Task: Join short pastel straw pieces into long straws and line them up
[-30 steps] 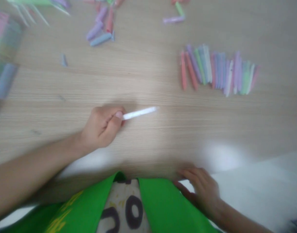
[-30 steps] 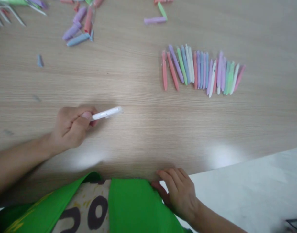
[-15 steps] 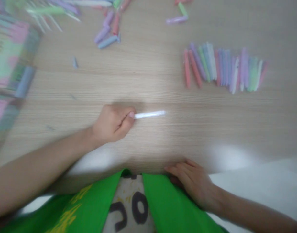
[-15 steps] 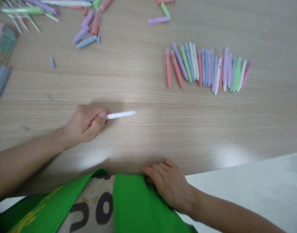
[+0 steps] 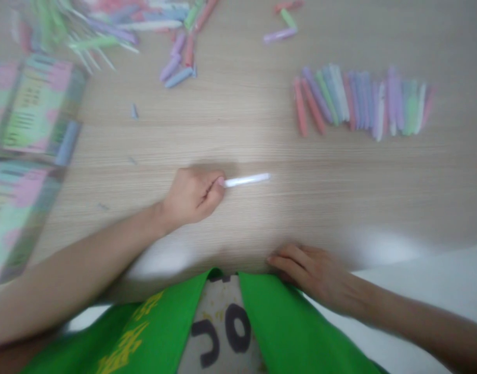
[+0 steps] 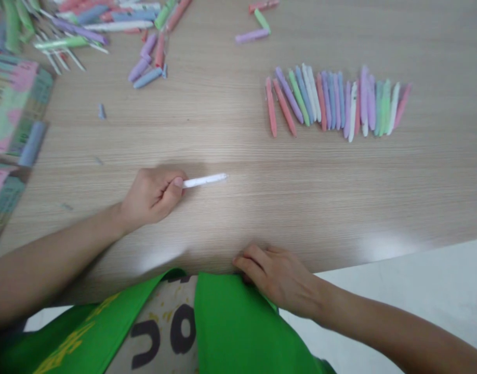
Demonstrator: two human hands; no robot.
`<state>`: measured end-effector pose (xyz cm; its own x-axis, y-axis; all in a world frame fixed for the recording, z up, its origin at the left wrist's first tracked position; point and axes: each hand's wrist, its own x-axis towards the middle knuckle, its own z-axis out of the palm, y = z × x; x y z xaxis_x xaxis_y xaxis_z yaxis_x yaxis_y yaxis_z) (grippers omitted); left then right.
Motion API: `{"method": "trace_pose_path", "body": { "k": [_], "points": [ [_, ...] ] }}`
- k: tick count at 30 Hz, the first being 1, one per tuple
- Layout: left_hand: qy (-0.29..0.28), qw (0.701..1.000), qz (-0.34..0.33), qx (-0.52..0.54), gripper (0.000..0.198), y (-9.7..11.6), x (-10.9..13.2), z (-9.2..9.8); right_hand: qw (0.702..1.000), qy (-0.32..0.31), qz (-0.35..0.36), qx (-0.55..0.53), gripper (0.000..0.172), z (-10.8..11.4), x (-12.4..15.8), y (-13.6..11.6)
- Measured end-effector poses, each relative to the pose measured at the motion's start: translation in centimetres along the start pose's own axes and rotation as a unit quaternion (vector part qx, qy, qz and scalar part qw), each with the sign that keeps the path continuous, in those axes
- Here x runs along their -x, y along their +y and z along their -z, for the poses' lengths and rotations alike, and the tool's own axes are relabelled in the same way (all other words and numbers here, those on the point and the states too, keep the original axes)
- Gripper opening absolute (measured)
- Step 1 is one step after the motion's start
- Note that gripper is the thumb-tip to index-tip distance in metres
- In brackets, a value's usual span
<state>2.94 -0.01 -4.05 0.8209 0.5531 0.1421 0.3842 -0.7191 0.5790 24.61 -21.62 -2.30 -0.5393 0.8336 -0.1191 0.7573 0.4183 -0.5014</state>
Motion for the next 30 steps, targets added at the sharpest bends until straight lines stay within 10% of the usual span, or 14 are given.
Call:
{"method": "trace_pose_path", "body": {
  "k": [10,16,22,30],
  "points": [
    [0.005,1.000,0.009,-0.001,0.035,-0.2,0.1,-0.4,0.986,0.010,-0.052,0.157,0.025,-2.0,-0.7,-2.6],
    [0.033,0.995,0.076,0.062,0.038,0.1,0.0,-0.9,0.961,0.126,-0.228,0.097,0.015,3.4,-1.7,-0.6],
    [0.166,0.951,0.167,0.202,0.043,-0.4,-0.3,-1.5,0.948,0.158,-0.274,0.037,0.016,10.2,-11.4,6.9],
    [0.334,0.861,0.200,0.328,0.044,-2.0,-0.8,-1.2,0.884,0.280,-0.287,-0.238,0.031,5.3,-26.1,8.1]
  ]
}}
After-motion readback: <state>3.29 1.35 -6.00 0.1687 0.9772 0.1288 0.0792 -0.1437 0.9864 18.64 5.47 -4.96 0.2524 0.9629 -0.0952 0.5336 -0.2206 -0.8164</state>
